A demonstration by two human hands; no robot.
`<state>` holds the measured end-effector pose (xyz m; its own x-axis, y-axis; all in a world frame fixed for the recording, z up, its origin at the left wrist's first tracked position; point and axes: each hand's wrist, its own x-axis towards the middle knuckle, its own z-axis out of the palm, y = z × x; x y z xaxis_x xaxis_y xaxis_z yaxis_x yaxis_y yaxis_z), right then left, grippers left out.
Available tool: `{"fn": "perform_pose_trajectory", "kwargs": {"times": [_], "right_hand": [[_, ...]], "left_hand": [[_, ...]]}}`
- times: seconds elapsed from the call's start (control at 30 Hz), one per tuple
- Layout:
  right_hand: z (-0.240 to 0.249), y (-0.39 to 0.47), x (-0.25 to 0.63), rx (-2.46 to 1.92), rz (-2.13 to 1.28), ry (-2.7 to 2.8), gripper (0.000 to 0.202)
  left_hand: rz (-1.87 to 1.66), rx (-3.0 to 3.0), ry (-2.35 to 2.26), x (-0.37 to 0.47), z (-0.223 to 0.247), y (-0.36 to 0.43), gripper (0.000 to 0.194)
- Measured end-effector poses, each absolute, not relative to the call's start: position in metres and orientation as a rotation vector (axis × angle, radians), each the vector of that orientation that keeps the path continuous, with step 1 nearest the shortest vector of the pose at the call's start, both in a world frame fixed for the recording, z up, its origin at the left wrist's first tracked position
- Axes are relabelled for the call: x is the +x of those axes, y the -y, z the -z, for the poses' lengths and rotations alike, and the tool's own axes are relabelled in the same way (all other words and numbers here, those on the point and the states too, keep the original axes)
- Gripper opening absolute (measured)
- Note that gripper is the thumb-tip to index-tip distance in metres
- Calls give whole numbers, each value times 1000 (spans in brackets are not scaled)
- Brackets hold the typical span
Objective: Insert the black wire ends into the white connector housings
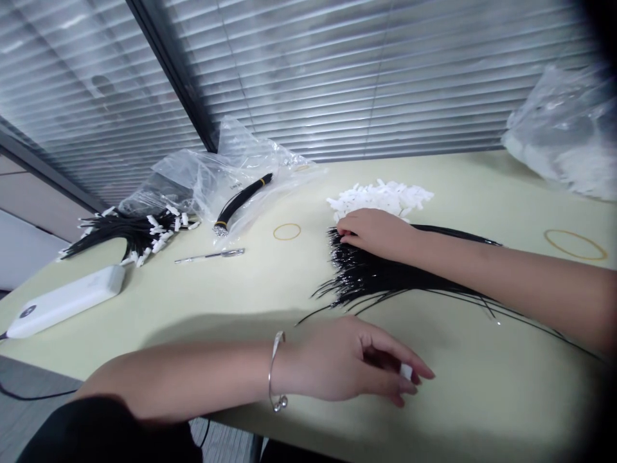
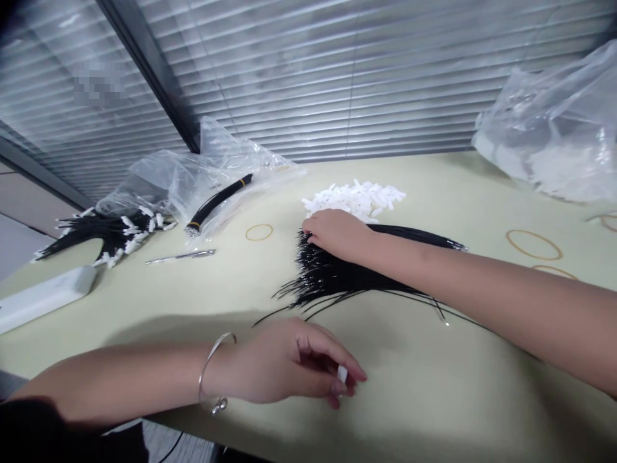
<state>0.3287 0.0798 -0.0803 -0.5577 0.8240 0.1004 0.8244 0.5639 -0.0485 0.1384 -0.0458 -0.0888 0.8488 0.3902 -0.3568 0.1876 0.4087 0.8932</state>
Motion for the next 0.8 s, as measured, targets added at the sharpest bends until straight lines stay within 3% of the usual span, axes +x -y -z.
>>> {"fn": "perform_pose_trajectory", "kwargs": {"times": [0.5,0.8], "right_hand": [[81,-65,327,-1381,-110,2451,24],[47,8,341,-1472,-440,2115,25]], "left_hand": [[-177,1008,-526,142,92,44,14],[-381,888,-591,143,87,35,27]]}}
